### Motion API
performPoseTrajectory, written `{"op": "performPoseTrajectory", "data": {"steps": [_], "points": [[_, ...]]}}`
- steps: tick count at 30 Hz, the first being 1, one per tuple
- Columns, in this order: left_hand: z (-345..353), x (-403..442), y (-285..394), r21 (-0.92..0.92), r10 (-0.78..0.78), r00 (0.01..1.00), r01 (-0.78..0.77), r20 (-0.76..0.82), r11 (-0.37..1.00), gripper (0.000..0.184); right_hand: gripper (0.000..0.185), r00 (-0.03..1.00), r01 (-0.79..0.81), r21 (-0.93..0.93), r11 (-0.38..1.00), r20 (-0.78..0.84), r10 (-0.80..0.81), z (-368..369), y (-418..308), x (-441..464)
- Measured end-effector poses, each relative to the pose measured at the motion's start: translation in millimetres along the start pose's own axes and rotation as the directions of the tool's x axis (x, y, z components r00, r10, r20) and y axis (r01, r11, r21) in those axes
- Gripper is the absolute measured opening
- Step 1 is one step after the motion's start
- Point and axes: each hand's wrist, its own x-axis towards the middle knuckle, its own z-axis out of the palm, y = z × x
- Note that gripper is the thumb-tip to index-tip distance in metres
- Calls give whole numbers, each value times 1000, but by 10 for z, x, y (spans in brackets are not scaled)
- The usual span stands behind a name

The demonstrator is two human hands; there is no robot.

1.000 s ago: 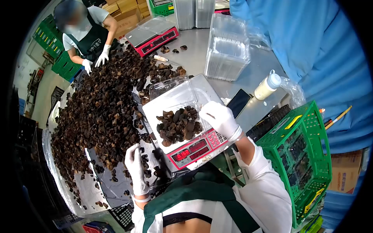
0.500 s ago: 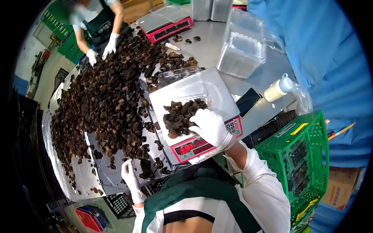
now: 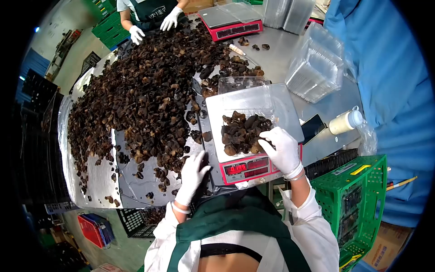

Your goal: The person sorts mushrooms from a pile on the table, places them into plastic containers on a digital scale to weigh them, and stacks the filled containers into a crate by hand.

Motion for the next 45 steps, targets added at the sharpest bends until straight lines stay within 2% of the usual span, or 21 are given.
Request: {"op": "performPoseTrajectory", "data": {"steps": [1,4,8,10,12,14,17,18,19,20,22,25,30,32,34,36,38,40,42,44,45], "points": [[112,32,-48,0,21,996,-21,89,1000,41,15,1000,21,-16,1000,-12,-21,-6,4,-14],[281,140,-186,-65,-6,1000,8,22,998,17,14,998,4,44,999,-59,-2,-17,85,-102],[218,508,-135,-123,-70,973,43,-221,991,13,13,996,-54,27,998,-69,56,-76,164,-196],[282,672,-129,19,-16,984,20,-177,1000,25,12,995,-62,10,998,-79,62,-98,158,-223],[446,748,-256,215,-11,1000,10,4,976,27,13,995,-7,38,999,-97,11,-113,135,-215],[493,765,-359,165,-31,999,26,25,986,18,14,991,33,23,999,-127,-30,-134,160,-213],[315,769,-295,-198,-160,984,140,-85,970,13,16,988,43,2,999,-147,-42,-172,222,-261],[441,731,-437,-468,-220,966,132,-138,874,11,16,987,34,2,999,-155,-33,-178,250,-272],[271,764,-384,-648,-386,916,360,109,671,12,15,987,37,-16,999,-156,-39,-182,275,-282],[86,767,-319,-720,-468,799,571,377,394,13,15,987,43,-33,999,-156,-47,-183,292,-287],[-181,803,-144,-836,-374,809,531,453,137,15,14,985,38,-20,999,-166,-41,-191,287,-276],[-284,872,84,-880,-330,823,471,463,-60,16,13,983,51,8,999,-179,-48,-166,273,-216],[-464,1103,676,-857,-257,902,416,347,303,17,11,993,8,43,999,-118,-2,-181,154,-115],[-414,1200,939,-856,-275,900,415,338,307,14,12,994,19,32,999,-111,-16,-210,129,-98],[-206,1247,1013,-837,-180,956,290,232,464,19,14,994,58,51,997,-100,-53,-205,149,-98],[-189,1275,1196,-859,-105,975,222,195,461,20,15,991,74,60,995,-112,-67,-211,194,-110],[-317,1273,1206,-759,-173,971,235,163,607,22,14,990,72,45,996,-124,-66,-236,230,-137],[-506,1222,1069,-818,-310,943,273,123,507,17,13,988,46,26,999,-147,-42,-288,281,-177],[-842,1059,901,-808,-430,903,270,23,523,23,12,986,11,13,1000,-168,-9,-341,343,-234],[-1112,801,707,-499,-401,868,219,-294,839,24,11,977,-49,37,998,-208,55,-400,424,-278],[-1252,613,452,-612,-591,740,313,-322,726,27,10,968,-57,34,998,-242,63,-405,486,-303]]}}
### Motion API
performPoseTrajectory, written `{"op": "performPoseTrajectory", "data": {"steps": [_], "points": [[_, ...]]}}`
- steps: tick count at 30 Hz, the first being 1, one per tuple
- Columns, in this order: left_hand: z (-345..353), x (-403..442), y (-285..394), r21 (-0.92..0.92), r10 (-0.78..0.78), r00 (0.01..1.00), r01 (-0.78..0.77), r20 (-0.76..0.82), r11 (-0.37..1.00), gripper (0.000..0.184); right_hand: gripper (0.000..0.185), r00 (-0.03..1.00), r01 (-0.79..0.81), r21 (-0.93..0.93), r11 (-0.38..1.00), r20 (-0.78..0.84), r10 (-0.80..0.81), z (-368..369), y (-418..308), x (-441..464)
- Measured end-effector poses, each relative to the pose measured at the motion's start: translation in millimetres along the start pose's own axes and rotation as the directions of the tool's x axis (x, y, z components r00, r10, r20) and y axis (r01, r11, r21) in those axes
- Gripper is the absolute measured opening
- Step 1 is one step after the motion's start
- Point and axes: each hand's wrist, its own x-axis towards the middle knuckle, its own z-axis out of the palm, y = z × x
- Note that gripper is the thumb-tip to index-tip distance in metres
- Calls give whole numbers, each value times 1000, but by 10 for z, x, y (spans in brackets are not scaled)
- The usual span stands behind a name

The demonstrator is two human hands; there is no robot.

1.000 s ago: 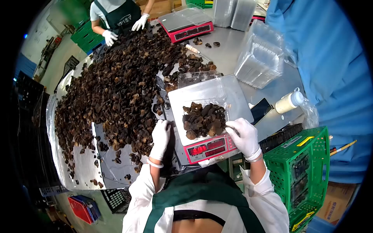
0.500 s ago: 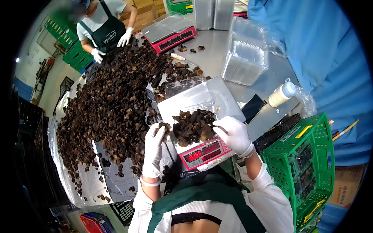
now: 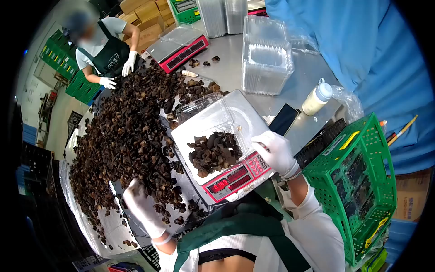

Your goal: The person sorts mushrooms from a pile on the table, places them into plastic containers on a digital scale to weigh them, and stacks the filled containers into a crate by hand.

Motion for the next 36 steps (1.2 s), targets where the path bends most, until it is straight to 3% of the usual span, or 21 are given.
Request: {"op": "performPoseTrajectory", "data": {"steps": [1,3,4,5,6,7,9,11,12,13,15,17,18,19,21,23,25,27,29,35,36], "points": [[-355,33,-279,-316,-118,986,74,-122,946,28,9,1000,-11,1,1000,-24,11,-10,49,-10],[-1294,68,-1028,-815,-385,867,-40,-316,579,34,9,999,-33,31,999,-38,34,-7,144,6],[-1877,70,-1498,-913,-525,761,-219,-381,345,42,11,996,-82,50,995,-13,83,2,164,35],[-2035,-86,-1485,-909,-617,668,-327,-416,258,48,13,990,-138,99,986,19,137,15,143,96],[-1946,-167,-1280,-834,-675,501,-424,-541,353,51,21,990,-140,211,967,13,140,115,217,139],[-2109,-268,-1487,-892,-692,570,-361,-443,273,56,30,989,-141,320,937,7,146,233,275,193],[-2113,-405,-1904,-955,-463,883,65,-80,289,53,39,968,-251,438,863,82,239,492,268,422],[-1321,-370,-1399,-894,-239,933,333,268,300,50,49,935,-353,536,767,170,312,732,351,651],[-859,-358,-1009,-760,-228,903,429,363,488,50,54,928,-374,553,745,225,299,884,462,745],[-475,-416,-748,-533,-324,895,444,306,720,49,59,918,-395,568,722,277,285,973,494,800],[21,-470,-451,-280,-302,761,529,573,801,49,56,886,-456,577,677,365,286,870,257,871],[350,-544,-300,-104,-251,618,478,745,872,47,47,929,-365,663,653,209,307,744,29,740],[456,-570,-336,-109,-247,583,507,774,855,46,39,969,-218,676,704,62,240,730,37,625],[542,-577,-416,-113,-240,544,535,804,837,46,39,969,-217,671,709,61,239,641,25,483],[614,-548,-530,-194,-226,557,595,799,780,44,35,982,-101,263,960,180,54,427,-44,180],[639,-489,-451,-193,-284,508,696,813,691,44,34,998,-27,65,998,55,24,411,-138,-68],[659,-521,-573,-206,-270,517,687,812,697,36,26,989,-130,118,984,80,121,431,18,-234],[689,-531,-630,-129,-300,496,660,815,740,25,20,734,-612,296,734,558,387,444,178,-344],[731,-531,-583,-146,-297,463,707,835,691,12,15,775,-629,612,480,540,329,574,223,-433],[701,-614,-672,-267,-65,590,459,805,847,14,16,799,-600,618,508,500,335,653,243,-510],[690,-636,-634,-210,-70,677,322,733,923,11,24,835,-521,489,699,462,299,618,163,-537]]}}
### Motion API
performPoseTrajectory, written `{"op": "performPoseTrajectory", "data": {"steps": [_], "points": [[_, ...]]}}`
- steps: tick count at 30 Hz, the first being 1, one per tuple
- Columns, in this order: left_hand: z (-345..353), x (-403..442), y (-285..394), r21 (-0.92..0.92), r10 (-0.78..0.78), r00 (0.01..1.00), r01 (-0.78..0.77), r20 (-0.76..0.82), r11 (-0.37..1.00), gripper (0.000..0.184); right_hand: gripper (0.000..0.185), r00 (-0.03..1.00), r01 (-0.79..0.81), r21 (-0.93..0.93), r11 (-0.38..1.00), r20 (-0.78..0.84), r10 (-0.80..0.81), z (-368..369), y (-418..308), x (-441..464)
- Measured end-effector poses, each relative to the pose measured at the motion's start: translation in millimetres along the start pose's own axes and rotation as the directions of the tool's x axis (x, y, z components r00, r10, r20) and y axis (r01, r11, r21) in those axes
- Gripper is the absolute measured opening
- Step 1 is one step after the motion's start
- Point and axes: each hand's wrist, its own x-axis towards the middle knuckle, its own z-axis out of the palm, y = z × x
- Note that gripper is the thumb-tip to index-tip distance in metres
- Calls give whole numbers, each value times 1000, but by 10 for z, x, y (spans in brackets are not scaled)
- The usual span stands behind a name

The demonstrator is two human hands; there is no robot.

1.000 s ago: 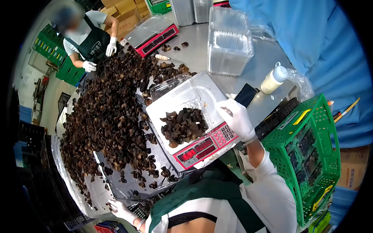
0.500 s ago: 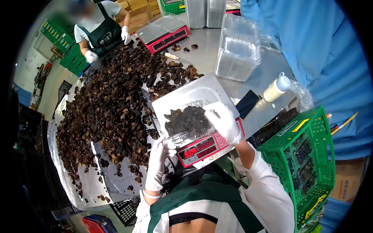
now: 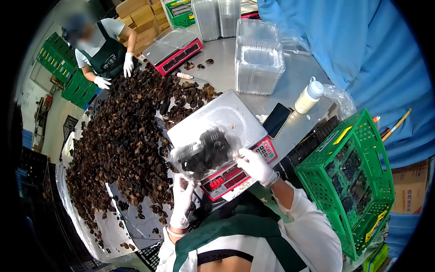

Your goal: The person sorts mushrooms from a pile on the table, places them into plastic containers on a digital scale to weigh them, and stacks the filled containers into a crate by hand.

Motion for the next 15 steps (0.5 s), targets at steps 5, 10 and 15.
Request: {"op": "performPoseTrajectory", "data": {"steps": [5,10,15], "points": [[-191,149,152,686,766,633,-607,113,401,26,62,880,364,-690,625,36,-473,132,-330,-189],[-76,270,247,618,707,697,-608,116,499,22,65,805,369,-756,541,-31,-592,34,-351,-294],[628,342,709,319,441,802,-574,403,754,32,60,767,535,-524,663,-28,-642,-579,-915,-711]]}}
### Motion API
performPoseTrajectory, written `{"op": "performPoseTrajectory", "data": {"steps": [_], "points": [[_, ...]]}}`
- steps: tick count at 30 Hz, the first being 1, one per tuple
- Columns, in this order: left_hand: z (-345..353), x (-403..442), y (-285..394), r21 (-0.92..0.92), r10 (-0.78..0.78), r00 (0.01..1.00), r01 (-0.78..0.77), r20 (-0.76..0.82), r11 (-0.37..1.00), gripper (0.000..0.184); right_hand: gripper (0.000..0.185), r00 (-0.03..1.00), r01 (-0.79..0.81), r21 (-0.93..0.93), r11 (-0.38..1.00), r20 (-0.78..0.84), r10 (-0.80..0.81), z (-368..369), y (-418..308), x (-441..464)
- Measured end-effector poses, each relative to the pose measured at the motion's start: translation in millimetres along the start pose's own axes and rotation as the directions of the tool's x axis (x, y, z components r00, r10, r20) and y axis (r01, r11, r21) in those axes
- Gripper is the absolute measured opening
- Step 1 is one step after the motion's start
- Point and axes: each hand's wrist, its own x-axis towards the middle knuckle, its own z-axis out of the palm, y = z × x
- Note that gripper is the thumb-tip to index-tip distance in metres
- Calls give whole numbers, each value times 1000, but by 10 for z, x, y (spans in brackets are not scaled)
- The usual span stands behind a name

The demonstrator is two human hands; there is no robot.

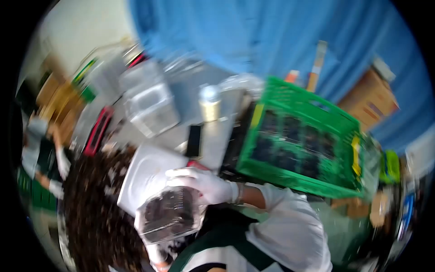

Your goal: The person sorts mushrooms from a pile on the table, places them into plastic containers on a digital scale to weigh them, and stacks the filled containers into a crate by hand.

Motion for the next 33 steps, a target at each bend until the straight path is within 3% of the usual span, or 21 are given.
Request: {"op": "performPoseTrajectory", "data": {"steps": [2,4,6,8,10,11,12,15,16,17,18,19,20,22,24,25,27,28,30,32,33], "points": [[-1,106,-30,13,-69,968,68,242,998,42,63,980,-23,-34,999,-197,16,-510,-103,-83],[272,273,402,98,-72,972,51,223,994,35,65,936,-183,-277,943,-344,80,-1167,-282,-293],[337,299,334,82,-39,964,18,263,996,34,65,829,-462,-555,692,-548,113,-1555,-587,-540],[347,248,95,82,-37,956,14,292,997,33,67,705,-661,-577,480,-697,133,-1897,-676,-898],[334,131,-249,137,-104,913,53,394,989,37,64,631,-767,-577,281,-757,170,-2196,-686,-1395],[336,111,-200,238,-301,863,218,407,947,36,63,522,-851,-511,125,-795,310,-2326,-727,-1633],[316,69,-217,298,-326,861,217,391,930,35,62,388,-895,-445,-40,-818,424,-2460,-758,-1881],[215,-81,-616,262,-407,804,320,434,911,38,60,245,-887,-427,-176,-757,606,-2852,-720,-2970],[213,-106,-634,87,-677,620,709,397,700,40,61,198,-894,-413,-175,-713,672,-2945,-715,-3325],[249,-91,-594,90,-679,618,709,396,699,40,61,68,-912,-341,-227,-672,737,-3010,-691,-3653],[313,-45,-508,44,-529,743,563,411,825,37,61,-60,-920,-273,-282,-611,789,-3035,-657,-3844],[394,3,-405,-4,-361,839,397,408,918,34,59,-110,-854,-302,-423,-690,715,-3013,-623,-3797],[451,26,-311,-42,-189,904,221,384,974,31,53,38,-807,-366,-463,-815,579,-2946,-547,-3716],[426,3,-493,-73,-193,919,231,345,970,25,45,292,-805,-478,-353,-836,465,-2898,-306,-3158],[471,66,-160,45,-339,857,350,387,936,24,36,632,-723,-691,-7,-665,397,-2845,0,-2349],[516,169,225,51,-183,903,178,390,983,24,31,715,-667,-729,151,-570,405,-2725,76,-1861],[556,24,82,-17,-148,905,168,400,986,21,23,877,-477,-739,475,-369,306,-2338,298,-879],[539,22,163,15,-35,905,32,424,999,23,21,924,-383,-689,615,-287,253,-2110,388,-458],[519,-113,214,3,10,889,-12,457,1000,28,18,968,-243,-539,806,-191,164,-1656,631,281],[465,-292,282,42,-61,891,47,449,998,30,18,991,-15,-558,829,-120,-64,-1261,1103,881],[405,-431,229,42,-94,891,84,444,996,30,20,991,-58,-549,834,-130,-17,-1047,1276,1178]]}}
